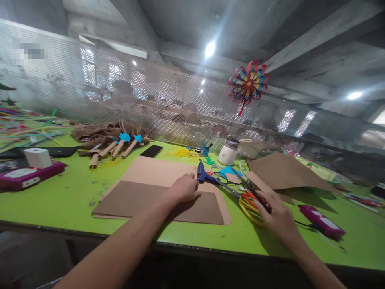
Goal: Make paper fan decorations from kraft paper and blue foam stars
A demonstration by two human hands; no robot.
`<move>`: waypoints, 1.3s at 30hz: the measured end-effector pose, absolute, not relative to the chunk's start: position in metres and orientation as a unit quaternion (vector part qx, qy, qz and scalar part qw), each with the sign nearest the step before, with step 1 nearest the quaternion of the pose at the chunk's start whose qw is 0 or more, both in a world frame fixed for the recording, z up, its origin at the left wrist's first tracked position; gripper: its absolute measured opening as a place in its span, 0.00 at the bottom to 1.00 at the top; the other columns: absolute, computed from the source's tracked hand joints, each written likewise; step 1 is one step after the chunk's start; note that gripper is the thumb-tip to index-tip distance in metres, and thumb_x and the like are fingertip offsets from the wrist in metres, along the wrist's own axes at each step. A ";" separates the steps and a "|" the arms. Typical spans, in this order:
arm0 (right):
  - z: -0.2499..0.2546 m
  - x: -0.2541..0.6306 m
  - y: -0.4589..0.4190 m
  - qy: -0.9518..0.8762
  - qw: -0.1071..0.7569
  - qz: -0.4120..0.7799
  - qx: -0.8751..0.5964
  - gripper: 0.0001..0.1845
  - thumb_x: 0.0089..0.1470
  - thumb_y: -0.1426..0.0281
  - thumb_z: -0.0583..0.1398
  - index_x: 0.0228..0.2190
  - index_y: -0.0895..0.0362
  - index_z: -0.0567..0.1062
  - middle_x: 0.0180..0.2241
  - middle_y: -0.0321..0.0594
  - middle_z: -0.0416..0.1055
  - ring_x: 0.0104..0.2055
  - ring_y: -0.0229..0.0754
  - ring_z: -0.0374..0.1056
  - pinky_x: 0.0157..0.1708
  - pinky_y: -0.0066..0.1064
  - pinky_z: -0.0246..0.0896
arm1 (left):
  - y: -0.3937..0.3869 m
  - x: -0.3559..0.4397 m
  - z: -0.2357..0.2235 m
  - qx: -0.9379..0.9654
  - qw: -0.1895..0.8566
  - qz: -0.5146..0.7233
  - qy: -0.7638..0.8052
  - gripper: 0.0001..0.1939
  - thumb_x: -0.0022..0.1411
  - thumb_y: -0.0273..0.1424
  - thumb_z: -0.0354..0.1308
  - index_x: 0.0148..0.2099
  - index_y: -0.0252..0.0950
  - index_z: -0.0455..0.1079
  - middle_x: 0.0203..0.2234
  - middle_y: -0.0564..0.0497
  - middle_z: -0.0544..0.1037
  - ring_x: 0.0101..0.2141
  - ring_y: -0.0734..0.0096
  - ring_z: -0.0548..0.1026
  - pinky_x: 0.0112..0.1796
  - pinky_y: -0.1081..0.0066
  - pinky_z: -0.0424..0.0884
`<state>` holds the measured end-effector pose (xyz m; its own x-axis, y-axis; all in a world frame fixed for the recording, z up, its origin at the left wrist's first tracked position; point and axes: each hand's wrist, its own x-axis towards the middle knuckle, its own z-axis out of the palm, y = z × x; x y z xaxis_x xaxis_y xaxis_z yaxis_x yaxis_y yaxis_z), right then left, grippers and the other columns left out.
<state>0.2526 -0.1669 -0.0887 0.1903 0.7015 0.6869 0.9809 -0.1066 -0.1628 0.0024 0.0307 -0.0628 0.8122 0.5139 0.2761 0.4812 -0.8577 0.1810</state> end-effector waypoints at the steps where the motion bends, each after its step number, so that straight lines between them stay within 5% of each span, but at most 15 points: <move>1: -0.087 0.265 -0.165 -0.570 0.299 -0.238 -0.728 0.17 0.53 0.62 0.53 0.42 0.57 0.71 0.37 0.49 0.70 0.41 0.51 0.65 0.41 0.40 0.61 | 0.029 0.002 -0.062 0.950 0.057 0.155 0.266 0.19 0.52 0.44 0.54 0.35 0.34 0.75 0.35 0.40 0.71 0.34 0.56 0.70 0.34 0.64 0.65; 10: -0.097 0.315 -0.105 -0.539 0.197 -0.182 -0.798 0.17 0.50 0.62 0.53 0.37 0.57 0.75 0.37 0.47 0.74 0.39 0.48 0.68 0.37 0.35 0.61 | 0.028 0.004 -0.063 0.946 0.068 0.119 0.295 0.24 0.45 0.49 0.58 0.35 0.34 0.72 0.29 0.41 0.75 0.33 0.55 0.73 0.30 0.67 0.65; 15: -0.105 0.316 -0.090 -0.538 0.175 -0.237 -0.790 0.17 0.50 0.62 0.51 0.32 0.58 0.75 0.34 0.50 0.74 0.40 0.53 0.66 0.41 0.42 0.59 | 0.026 0.004 -0.063 0.953 0.067 0.110 0.273 0.22 0.47 0.48 0.58 0.34 0.33 0.71 0.31 0.39 0.76 0.33 0.53 0.73 0.29 0.67 0.65; 20: -0.076 0.271 -0.094 -0.574 0.347 -0.215 -0.710 0.17 0.49 0.58 0.53 0.30 0.57 0.75 0.36 0.49 0.72 0.41 0.53 0.64 0.44 0.44 0.57 | 0.021 0.001 -0.057 0.949 0.102 0.148 0.260 0.13 0.50 0.37 0.56 0.38 0.35 0.68 0.29 0.44 0.75 0.29 0.60 0.72 0.25 0.70 0.60; 25: -0.042 0.197 -0.093 -0.564 0.490 0.120 -0.654 0.18 0.49 0.55 0.58 0.35 0.55 0.75 0.38 0.44 0.73 0.40 0.48 0.67 0.38 0.37 0.62 | 0.015 -0.003 -0.026 0.918 0.184 0.228 0.267 0.06 0.51 0.32 0.53 0.33 0.37 0.66 0.26 0.50 0.72 0.26 0.69 0.67 0.24 0.73 0.55; 29: -0.045 0.160 -0.094 -0.513 0.588 0.327 -0.533 0.22 0.44 0.60 0.64 0.41 0.56 0.72 0.38 0.41 0.73 0.38 0.45 0.68 0.34 0.33 0.64 | 0.005 -0.007 0.015 0.909 0.143 0.281 0.272 0.09 0.54 0.36 0.51 0.32 0.35 0.66 0.22 0.52 0.69 0.24 0.71 0.63 0.25 0.72 0.54; 33: -0.045 0.150 -0.104 -0.427 0.676 0.403 -0.446 0.21 0.36 0.68 0.69 0.35 0.57 0.73 0.31 0.36 0.73 0.25 0.34 0.64 0.21 0.24 0.58 | -0.016 -0.022 0.054 0.921 0.137 0.281 0.233 0.09 0.55 0.34 0.52 0.36 0.35 0.68 0.24 0.51 0.72 0.25 0.72 0.64 0.27 0.72 0.57; 39: -0.017 0.154 -0.110 -0.392 0.699 0.454 -0.388 0.13 0.34 0.69 0.70 0.26 0.59 0.75 0.26 0.35 0.73 0.24 0.33 0.65 0.23 0.25 0.58 | -0.046 -0.066 0.074 0.891 0.327 0.191 0.251 0.14 0.51 0.32 0.57 0.41 0.34 0.69 0.19 0.54 0.71 0.21 0.75 0.66 0.24 0.74 0.60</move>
